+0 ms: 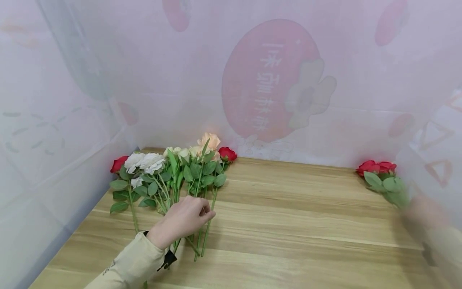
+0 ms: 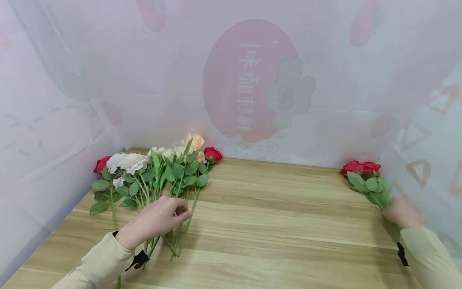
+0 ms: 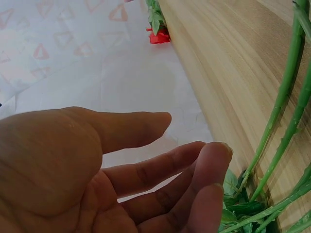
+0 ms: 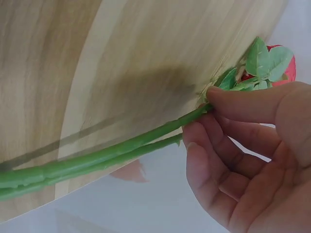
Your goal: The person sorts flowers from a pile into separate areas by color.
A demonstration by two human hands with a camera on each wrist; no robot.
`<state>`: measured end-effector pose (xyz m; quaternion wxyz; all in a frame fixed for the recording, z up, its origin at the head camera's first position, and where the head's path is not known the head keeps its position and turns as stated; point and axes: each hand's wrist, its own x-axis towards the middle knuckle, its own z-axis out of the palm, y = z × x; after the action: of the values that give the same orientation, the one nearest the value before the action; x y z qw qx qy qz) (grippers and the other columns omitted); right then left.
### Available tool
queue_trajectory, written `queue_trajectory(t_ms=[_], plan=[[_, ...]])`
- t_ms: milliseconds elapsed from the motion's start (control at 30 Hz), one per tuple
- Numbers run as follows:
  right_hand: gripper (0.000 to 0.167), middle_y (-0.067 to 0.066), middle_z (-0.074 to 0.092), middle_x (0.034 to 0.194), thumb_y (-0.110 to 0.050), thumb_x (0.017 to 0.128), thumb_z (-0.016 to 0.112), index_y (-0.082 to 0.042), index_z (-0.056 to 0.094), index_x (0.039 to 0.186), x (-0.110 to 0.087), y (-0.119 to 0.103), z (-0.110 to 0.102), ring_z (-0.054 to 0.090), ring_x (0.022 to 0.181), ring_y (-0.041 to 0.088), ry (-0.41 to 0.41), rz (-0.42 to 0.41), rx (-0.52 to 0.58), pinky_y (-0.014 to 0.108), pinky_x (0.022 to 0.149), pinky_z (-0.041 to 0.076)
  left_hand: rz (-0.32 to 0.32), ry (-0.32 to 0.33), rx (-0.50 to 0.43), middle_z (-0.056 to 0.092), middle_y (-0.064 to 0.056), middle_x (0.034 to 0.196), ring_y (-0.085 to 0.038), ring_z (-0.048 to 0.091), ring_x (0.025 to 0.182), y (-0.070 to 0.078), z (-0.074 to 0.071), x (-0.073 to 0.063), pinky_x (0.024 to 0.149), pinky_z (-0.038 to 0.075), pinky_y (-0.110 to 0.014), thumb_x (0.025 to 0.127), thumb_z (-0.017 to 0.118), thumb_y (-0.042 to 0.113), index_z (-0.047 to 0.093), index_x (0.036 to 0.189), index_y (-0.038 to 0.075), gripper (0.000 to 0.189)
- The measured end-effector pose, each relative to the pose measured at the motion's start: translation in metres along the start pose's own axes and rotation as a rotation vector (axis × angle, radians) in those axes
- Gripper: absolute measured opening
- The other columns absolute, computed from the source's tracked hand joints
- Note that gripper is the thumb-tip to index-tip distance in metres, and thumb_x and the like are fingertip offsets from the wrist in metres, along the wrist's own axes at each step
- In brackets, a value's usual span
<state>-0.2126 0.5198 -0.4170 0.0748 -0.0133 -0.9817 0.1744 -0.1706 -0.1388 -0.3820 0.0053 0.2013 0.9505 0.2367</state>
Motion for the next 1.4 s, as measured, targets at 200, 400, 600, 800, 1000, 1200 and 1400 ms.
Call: queue_trajectory(t_ms=[200,400,600,800,1000,1200,1400], plan=[[0.116,0.032,0.056,0.071,-0.002,0.055,0.079,0.022,0.007,0.142,0.011,0.005,0.002,0.050,0.051,0.030,0.005,-0.065,-0.010,0.047,0.047,0.046,0.004,0.004,-0.009,0.050,0.009,0.057,-0.006,0.044,0.044,0.002,-0.001,-0.002,0.042,0.038,-0.026,0.093,0.070,0.021,0.065,0.072,0.016,0.021],[0.106,0.050,0.043,0.118,-0.002,0.057,0.076,0.022,0.016,0.141,0.008,-0.007,-0.003,0.055,0.071,0.049,0.026,-0.030,-0.027,0.055,0.055,0.048,-0.004,0.005,-0.013,0.051,0.009,0.057,-0.006,0.044,0.044,0.002,-0.002,-0.002,0.042,0.038,-0.026,0.092,0.070,0.022,0.065,0.073,0.016,0.021],[0.030,0.017,0.051,0.066,-0.017,0.093,0.059,0.008,0.054,0.076,0.002,-0.055,-0.014,0.051,0.058,0.033,-0.023,-0.038,-0.064,0.047,0.052,0.043,-0.016,-0.005,-0.025,0.051,0.006,0.056,-0.006,0.044,0.043,-0.002,-0.001,0.000,0.042,0.037,-0.026,0.093,0.069,0.022,0.064,0.073,0.016,0.021],[0.046,0.027,0.067,0.093,-0.033,0.097,0.060,0.013,0.067,0.102,-0.011,-0.122,-0.025,0.063,0.084,0.046,-0.042,-0.093,-0.101,0.058,0.069,0.048,-0.030,-0.014,-0.034,0.052,0.005,0.056,-0.007,0.043,0.044,-0.005,-0.001,0.001,0.042,0.036,-0.026,0.094,0.069,0.022,0.066,0.075,0.015,0.020],[0.038,0.009,0.068,0.083,-0.033,0.097,0.062,0.003,0.070,0.099,-0.032,-0.169,-0.016,0.062,0.072,0.026,0.098,-0.143,0.027,0.041,0.058,0.049,-0.033,-0.009,-0.041,0.051,0.006,0.056,-0.007,0.044,0.044,-0.005,0.000,0.001,0.042,0.036,-0.027,0.093,0.069,0.022,0.064,0.073,0.017,0.021],[0.036,0.006,0.069,0.090,-0.039,0.098,0.061,-0.005,0.071,0.104,-0.049,-0.209,-0.009,0.062,0.078,0.025,0.138,-0.141,0.147,0.036,0.059,0.048,-0.036,-0.016,-0.037,0.051,0.007,0.056,-0.007,0.045,0.043,-0.008,0.001,0.002,0.043,0.037,-0.027,0.093,0.069,0.022,0.065,0.074,0.017,0.020],[0.024,-0.002,0.068,0.088,-0.032,0.097,0.065,-0.010,0.072,0.103,-0.058,-0.242,-0.002,0.063,0.076,0.015,0.172,-0.245,0.195,0.026,0.062,0.051,-0.030,-0.031,-0.036,0.052,0.006,0.058,-0.008,0.047,0.045,-0.009,-0.001,0.000,0.044,0.039,-0.028,0.093,0.070,0.021,0.065,0.075,0.017,0.019]])
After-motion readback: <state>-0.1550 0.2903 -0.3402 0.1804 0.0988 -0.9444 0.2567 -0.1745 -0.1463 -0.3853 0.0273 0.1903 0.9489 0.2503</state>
